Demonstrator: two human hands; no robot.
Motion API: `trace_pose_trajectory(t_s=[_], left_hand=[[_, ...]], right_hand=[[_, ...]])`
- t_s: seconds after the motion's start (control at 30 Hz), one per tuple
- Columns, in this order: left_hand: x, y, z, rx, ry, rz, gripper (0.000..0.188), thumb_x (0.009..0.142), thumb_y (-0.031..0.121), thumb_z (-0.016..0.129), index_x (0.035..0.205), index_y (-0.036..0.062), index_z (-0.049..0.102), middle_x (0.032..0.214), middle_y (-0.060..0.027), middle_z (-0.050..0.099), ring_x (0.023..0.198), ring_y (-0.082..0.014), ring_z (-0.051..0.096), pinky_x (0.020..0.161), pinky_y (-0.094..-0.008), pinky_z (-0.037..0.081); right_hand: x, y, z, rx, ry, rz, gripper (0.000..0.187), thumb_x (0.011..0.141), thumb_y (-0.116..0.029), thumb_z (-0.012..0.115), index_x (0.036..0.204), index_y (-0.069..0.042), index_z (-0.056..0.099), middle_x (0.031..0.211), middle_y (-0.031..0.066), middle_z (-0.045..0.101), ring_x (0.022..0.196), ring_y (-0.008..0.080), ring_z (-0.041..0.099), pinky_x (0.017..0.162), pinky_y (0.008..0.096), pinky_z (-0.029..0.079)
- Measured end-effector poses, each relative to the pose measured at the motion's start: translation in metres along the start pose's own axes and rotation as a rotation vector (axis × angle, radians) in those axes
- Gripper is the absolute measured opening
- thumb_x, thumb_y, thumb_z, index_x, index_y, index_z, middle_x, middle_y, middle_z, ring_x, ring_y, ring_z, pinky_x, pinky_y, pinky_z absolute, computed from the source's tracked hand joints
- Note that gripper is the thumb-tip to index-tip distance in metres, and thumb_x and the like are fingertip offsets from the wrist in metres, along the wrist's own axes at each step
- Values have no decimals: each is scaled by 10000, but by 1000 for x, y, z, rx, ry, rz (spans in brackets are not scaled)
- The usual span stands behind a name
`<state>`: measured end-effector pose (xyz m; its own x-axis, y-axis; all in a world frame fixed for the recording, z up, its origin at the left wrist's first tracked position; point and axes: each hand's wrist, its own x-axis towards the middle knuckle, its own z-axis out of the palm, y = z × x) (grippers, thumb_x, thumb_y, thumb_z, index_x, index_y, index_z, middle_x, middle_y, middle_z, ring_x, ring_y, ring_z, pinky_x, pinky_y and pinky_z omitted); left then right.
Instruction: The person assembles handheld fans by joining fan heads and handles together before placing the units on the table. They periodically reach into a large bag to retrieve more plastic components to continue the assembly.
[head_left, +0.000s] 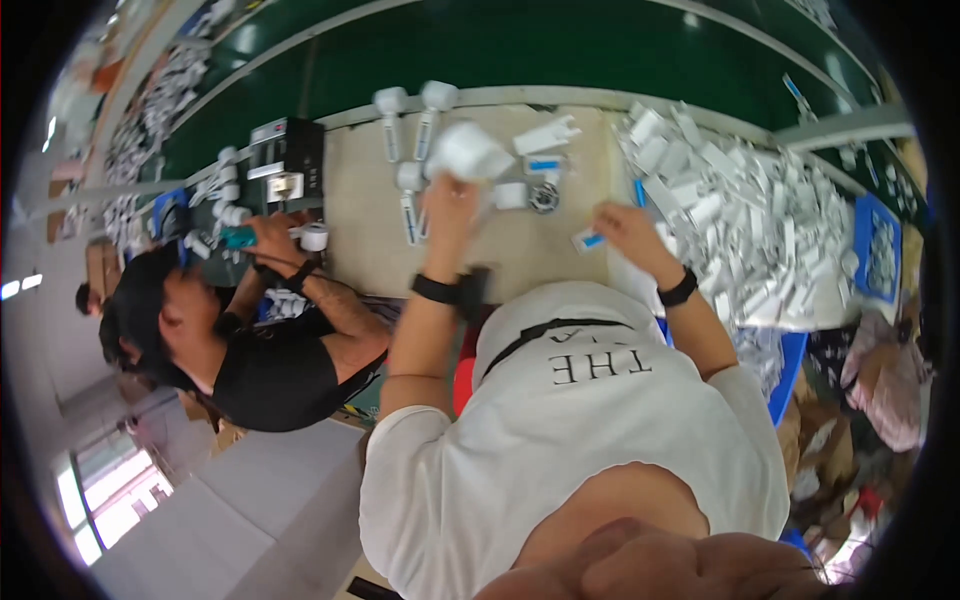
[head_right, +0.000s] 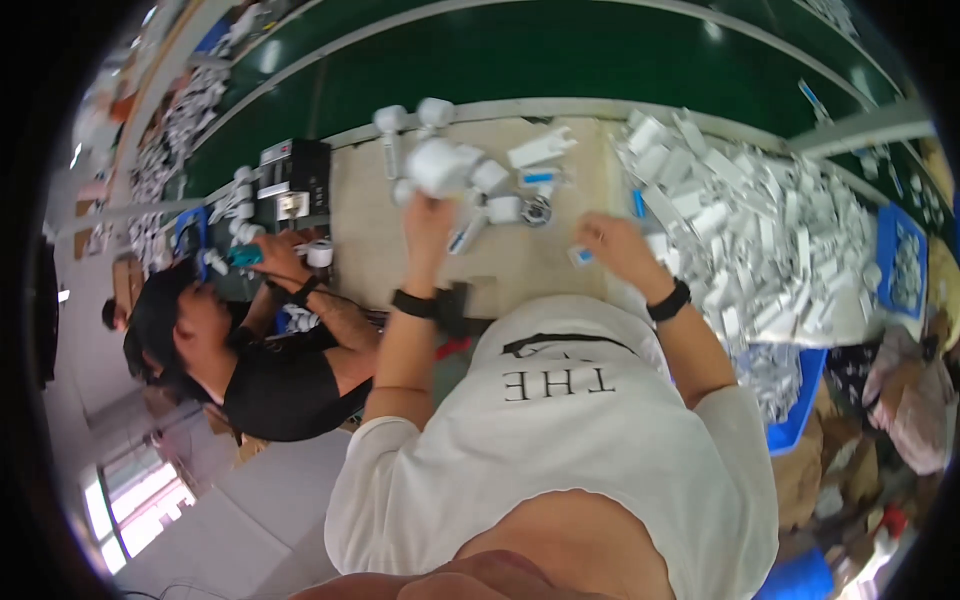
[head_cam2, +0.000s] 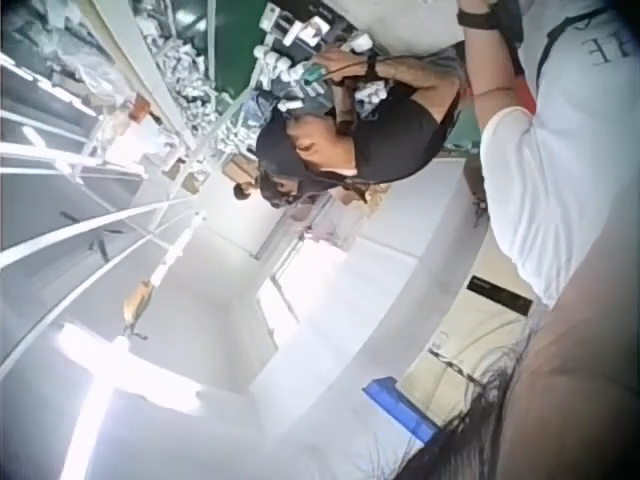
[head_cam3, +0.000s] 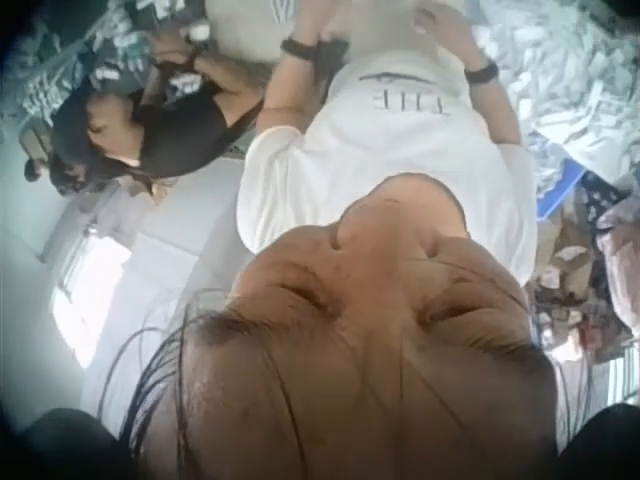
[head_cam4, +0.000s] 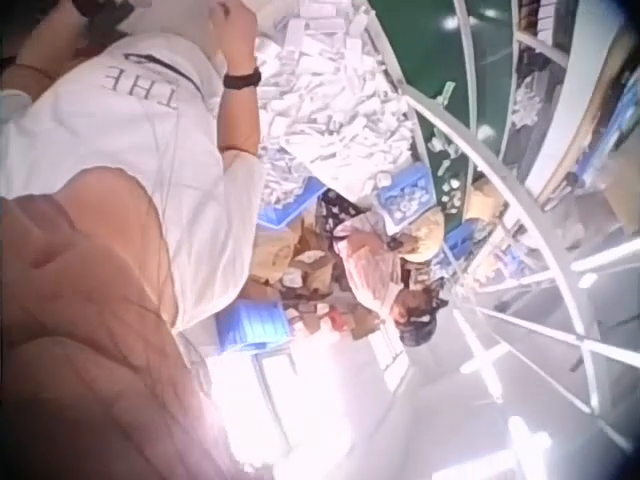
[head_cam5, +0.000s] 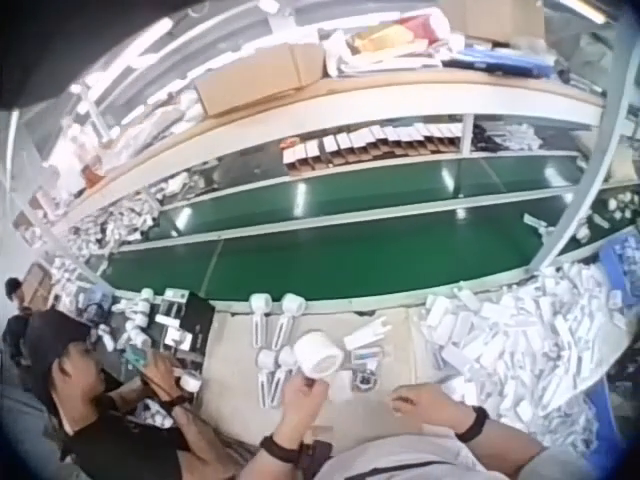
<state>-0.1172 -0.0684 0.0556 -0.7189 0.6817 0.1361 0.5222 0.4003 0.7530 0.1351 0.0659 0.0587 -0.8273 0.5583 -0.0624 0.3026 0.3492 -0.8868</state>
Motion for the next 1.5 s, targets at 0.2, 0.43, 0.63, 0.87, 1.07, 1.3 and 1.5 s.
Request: trace_pose_trajectory(t_s=[0.2,0.43,0.63,0.87,1.07,1.3,1.5], left_hand=[[55,-162,-77,519,322,-116,290,720,124,602,945,-28,498,869,-222,570,825,-400,551,697,-434,444],[30,-191,-63,582,61,-543,355,696,151,590,960,-63,488,952,-256,560,903,-397,546,765,-455,434],[36,-132,-26,267,180,125,441,768,194,599,1144,-5,484,1123,-177,524,1061,-298,486,885,-383,395],[0,38,56,-858,-833,27,484,917,382,388,1202,-1,466,1106,-91,563,995,-168,536,864,-295,423],[-38,93,45,-1363,-959,-256,378,911,312,418,1097,-8,493,1060,-126,557,941,-250,589,781,-322,485],[-47,110,32,-1094,-903,-512,201,834,116,382,944,-7,497,854,-122,593,674,-207,620,568,-299,511],[-61,126,21,-903,-1004,-421,216,799,158,483,954,8,496,785,-100,588,585,-150,579,535,-254,490]], right_hand=[[-28,53,-56,-315,406,232,223,694,-90,623,908,-30,606,885,125,606,847,277,574,749,341,459],[-43,69,-23,-1042,-33,20,532,603,-124,700,1096,-108,500,1157,73,482,1155,293,384,1008,444,269],[-29,16,-39,-702,-15,-118,631,525,-8,705,1110,-92,482,1152,91,474,1151,297,386,1006,423,286],[-19,-69,-55,-509,26,-418,662,515,51,709,1121,-66,472,1150,127,463,1108,344,435,913,397,398],[-34,-74,-56,-618,304,-384,655,555,31,715,1146,-65,448,1125,145,466,1092,347,446,900,389,402],[-54,-49,-62,76,178,-31,621,654,33,690,1182,-91,388,1168,99,438,1096,204,465,889,338,427],[-53,-45,-63,38,235,-258,576,652,34,692,1139,-100,415,1183,81,441,1110,219,464,882,321,430]])
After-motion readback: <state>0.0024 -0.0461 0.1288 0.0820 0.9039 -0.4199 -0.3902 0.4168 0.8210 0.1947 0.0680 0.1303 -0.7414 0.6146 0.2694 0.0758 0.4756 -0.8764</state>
